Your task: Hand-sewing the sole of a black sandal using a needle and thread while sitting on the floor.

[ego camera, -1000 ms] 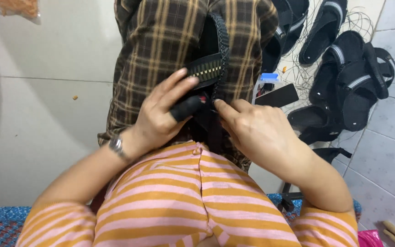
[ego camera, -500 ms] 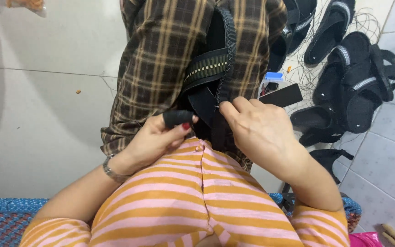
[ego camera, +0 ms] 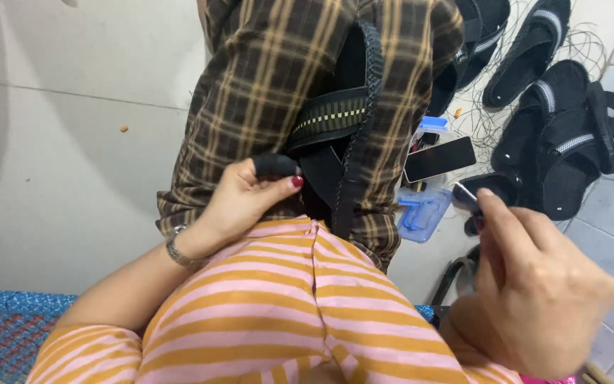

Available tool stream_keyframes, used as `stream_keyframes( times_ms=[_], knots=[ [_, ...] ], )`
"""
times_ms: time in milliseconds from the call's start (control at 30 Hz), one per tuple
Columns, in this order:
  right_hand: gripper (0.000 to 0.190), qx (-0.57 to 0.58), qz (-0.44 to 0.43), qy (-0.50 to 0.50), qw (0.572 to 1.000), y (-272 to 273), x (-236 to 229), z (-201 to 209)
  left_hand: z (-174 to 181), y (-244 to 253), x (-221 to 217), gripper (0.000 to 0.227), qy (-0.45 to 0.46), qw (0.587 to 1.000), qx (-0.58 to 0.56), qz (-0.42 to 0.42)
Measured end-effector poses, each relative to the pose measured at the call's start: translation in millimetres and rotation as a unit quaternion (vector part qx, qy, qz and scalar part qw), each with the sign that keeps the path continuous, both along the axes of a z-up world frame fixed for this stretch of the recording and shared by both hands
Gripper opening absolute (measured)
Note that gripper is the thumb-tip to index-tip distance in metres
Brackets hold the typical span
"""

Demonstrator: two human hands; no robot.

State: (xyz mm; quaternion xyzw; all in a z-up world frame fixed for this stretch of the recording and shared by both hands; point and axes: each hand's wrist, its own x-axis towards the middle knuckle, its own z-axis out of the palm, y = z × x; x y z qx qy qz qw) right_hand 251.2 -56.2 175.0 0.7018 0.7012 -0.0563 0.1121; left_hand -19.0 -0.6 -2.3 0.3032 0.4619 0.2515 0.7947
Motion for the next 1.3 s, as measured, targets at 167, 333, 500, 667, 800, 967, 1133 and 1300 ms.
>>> stream_keyframes(
  times_ms=[167, 333, 500, 667, 800, 967, 1133, 1300],
  knots=[
    [0.05, 0.038, 0.121, 0.138, 0.982, 19, -12, -44, 6, 1, -8, 0.019, 0.033, 0.998, -0.049, 0.035],
    [0.04, 0.029, 0.168, 0.11, 0.979, 31, -21, -59, 8, -5, -5, 0.017, 0.049, 0.996, -0.052, 0.042],
    [0.047, 0.01, 0.179, 0.071, 0.981, 31, -28, -52, 7, -7, -2, 0.015, 0.049, 0.997, -0.037, 0.045],
    [0.052, 0.003, 0.196, 0.026, 0.98, 31, -42, -48, 7, -6, 1, 0.014, 0.043, 0.996, -0.047, 0.065],
    [0.04, 0.013, 0.204, -0.075, 0.976, 37, -62, -47, 6, -6, 3, 0.012, 0.066, 0.996, -0.01, 0.059],
    [0.024, 0.001, 0.263, -0.051, 0.963, 59, -66, -62, -7, -10, 9, 0.01, 0.119, 0.992, 0.012, 0.045],
    [0.011, -0.05, 0.197, 0.061, 0.977, 58, -53, -58, -10, -11, 30, 0.018, 0.003, 0.995, 0.085, 0.06],
    [0.048, -0.016, 0.171, 0.007, 0.985, 28, -41, -42, -13, -13, 8, 0.018, -0.015, 0.994, 0.105, 0.007]
  ],
)
